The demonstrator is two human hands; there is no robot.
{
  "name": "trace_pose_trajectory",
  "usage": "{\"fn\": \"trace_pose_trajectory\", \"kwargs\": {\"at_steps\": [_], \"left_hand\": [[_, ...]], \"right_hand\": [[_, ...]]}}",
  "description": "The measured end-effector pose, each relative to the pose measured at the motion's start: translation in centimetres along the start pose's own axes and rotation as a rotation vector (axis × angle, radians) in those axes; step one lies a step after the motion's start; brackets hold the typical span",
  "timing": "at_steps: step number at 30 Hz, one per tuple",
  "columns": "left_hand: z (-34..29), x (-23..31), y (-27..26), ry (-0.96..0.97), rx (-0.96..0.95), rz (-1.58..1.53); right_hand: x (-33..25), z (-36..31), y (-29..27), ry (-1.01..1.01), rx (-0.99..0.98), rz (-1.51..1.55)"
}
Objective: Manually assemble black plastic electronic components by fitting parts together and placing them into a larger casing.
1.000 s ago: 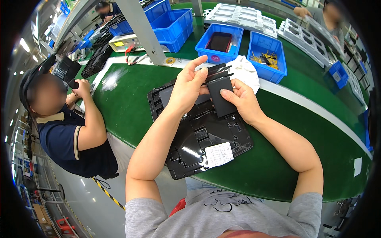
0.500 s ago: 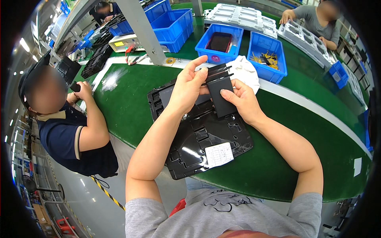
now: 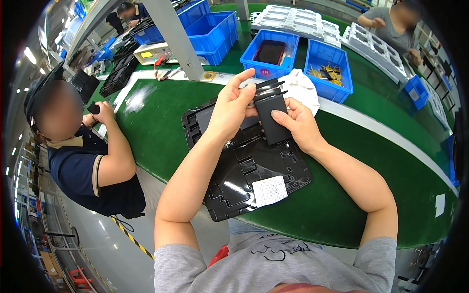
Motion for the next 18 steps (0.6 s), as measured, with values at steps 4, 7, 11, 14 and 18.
{"fn": "trace_pose_trajectory", "kwargs": {"at_steps": [4, 7, 11, 14, 18], "left_hand": [[-0.28, 0.43, 0.30, -0.023, 0.000, 0.022], [-0.41, 0.51, 0.33, -0.031, -0.015, 0.101], [-0.23, 0.18, 0.28, -0.020, -0.056, 0.182], [-0.19, 0.09, 0.20, -0.040, -0.046, 0.226], [-0.31, 0.14, 0.21, -0.068, -0.051, 0.222]], "right_hand": [[-0.10, 0.02, -0.14, -0.021, -0.001, 0.015], [-0.33, 0.01, -0.14, -0.046, 0.017, 0.032], [-0.45, 0.05, -0.13, -0.089, 0.048, 0.055], [-0.21, 0.14, -0.23, -0.092, 0.053, 0.068], [-0.17, 0.14, -0.22, -0.082, 0.061, 0.065]]}}
Point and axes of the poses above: each hand's wrist, its own z-axis towards the middle knuckle, its own y-axis out of the palm, x = y × z, the point moved 2 cm from there along z, towards the middle knuckle, and after that the axes turned 11 degrees about x, right-handed, at the moved point
